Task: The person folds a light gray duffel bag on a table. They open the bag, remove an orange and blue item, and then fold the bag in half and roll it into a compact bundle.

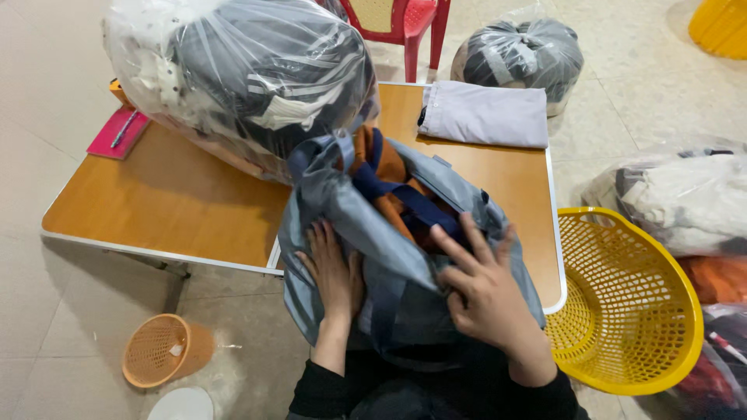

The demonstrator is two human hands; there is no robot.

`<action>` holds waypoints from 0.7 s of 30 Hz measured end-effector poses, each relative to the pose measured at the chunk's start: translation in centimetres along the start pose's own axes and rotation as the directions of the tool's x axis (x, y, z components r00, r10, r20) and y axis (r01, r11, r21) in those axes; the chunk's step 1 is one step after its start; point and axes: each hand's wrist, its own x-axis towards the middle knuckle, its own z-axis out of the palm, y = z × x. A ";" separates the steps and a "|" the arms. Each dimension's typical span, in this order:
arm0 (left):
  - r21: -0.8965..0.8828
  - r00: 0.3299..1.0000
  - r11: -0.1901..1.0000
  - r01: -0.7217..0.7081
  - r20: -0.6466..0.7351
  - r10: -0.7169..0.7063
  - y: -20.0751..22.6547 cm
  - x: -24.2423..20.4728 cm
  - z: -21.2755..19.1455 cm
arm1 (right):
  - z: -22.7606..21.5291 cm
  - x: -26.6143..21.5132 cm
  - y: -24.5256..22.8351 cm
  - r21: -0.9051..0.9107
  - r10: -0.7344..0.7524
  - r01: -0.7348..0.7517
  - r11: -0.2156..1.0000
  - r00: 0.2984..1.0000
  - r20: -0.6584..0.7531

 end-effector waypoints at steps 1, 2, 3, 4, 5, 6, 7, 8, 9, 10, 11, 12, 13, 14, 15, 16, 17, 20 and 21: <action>-0.026 0.999 0.999 0.035 0.025 -0.035 -1.0 -0.5 0.5 | 0.2 0.2 -0.4 0.047 -0.046 0.043 0.998 0.997 0.060; -0.155 0.997 0.984 0.084 0.013 -0.083 -2.0 -0.7 0.5 | 0.6 0.4 -1.0 0.102 -0.083 0.073 0.992 0.992 0.095; -0.281 0.991 0.951 0.129 0.008 -0.132 -2.9 -0.8 0.2 | 1.0 0.6 -1.5 0.158 -0.121 0.100 0.982 0.984 0.128; -0.401 0.982 0.899 0.176 0.009 -0.188 -3.3 -1.0 -0.1 | 1.3 0.7 -1.8 0.217 -0.166 0.129 0.968 0.973 0.161; -0.508 0.971 0.845 0.167 -0.063 -0.230 -3.2 -1.1 -0.4 | 1.6 0.8 -2.1 0.208 -0.170 0.137 0.968 0.973 0.154; -0.608 0.951 0.781 0.144 -0.134 -0.280 -2.9 -1.1 -0.9 | 1.9 0.9 -2.2 0.198 -0.179 0.149 0.969 0.973 0.147; -0.697 0.921 0.709 0.108 -0.199 -0.335 -2.4 -1.0 -1.5 | 2.2 1.1 -2.3 0.188 -0.188 0.160 0.969 0.972 0.140; -0.631 0.930 0.773 0.063 -0.243 -0.274 -1.7 -0.8 -2.3 | 2.4 1.2 -2.2 0.189 -0.179 0.147 0.971 0.970 0.164; -0.559 0.937 0.829 0.018 -0.281 -0.209 -1.0 -0.7 -3.3 | 2.6 1.3 -2.0 0.190 -0.169 0.133 0.973 0.968 0.187; -0.485 0.939 0.874 -0.027 -0.312 -0.144 -0.1 -0.6 -4.0 | 2.8 1.2 -1.9 0.187 -0.159 0.119 0.975 0.964 0.214; -0.378 0.956 0.922 -0.078 -0.290 -0.038 0.5 -0.3 -4.7 | 3.1 1.1 -1.8 0.181 -0.150 0.105 0.978 0.956 0.253; -0.269 0.964 0.954 -0.134 -0.257 0.063 1.1 0.0 -5.3 | 3.3 0.9 -1.9 0.175 -0.142 0.094 0.980 0.945 0.293; -0.159 0.964 0.968 -0.195 -0.212 0.160 1.6 0.3 -5.6 | 3.6 0.7 -1.9 0.168 -0.135 0.082 0.982 0.933 0.333; -0.113 0.967 0.971 -0.211 -0.168 0.190 2.1 0.8 -5.5 | 4.0 0.6 -2.1 0.168 -0.139 0.087 0.982 0.934 0.329; -0.069 0.968 0.971 -0.227 -0.122 0.218 2.6 1.1 -5.0 | 4.4 0.4 -2.4 0.169 -0.144 0.092 0.981 0.934 0.326; -0.026 0.968 0.970 -0.244 -0.073 0.241 2.9 1.1 -4.6 | 4.6 0.2 -2.5 0.169 -0.148 0.097 0.981 0.935 0.323; -0.111 0.987 0.981 -0.158 -0.031 0.155 2.9 1.1 -4.1 | 4.6 0.0 -2.3 0.169 -0.147 0.094 0.981 0.931 0.334; -0.279 0.998 0.960 0.029 0.061 -0.013 2.2 1.0 -2.4 | 4.4 -0.6 -1.4 0.253 -0.169 0.097 0.962 0.944 0.282; -0.293 0.999 0.956 0.037 0.048 -0.024 1.6 0.7 -2.2 | 4.1 -0.8 -0.7 0.336 -0.192 0.113 0.935 0.959 0.210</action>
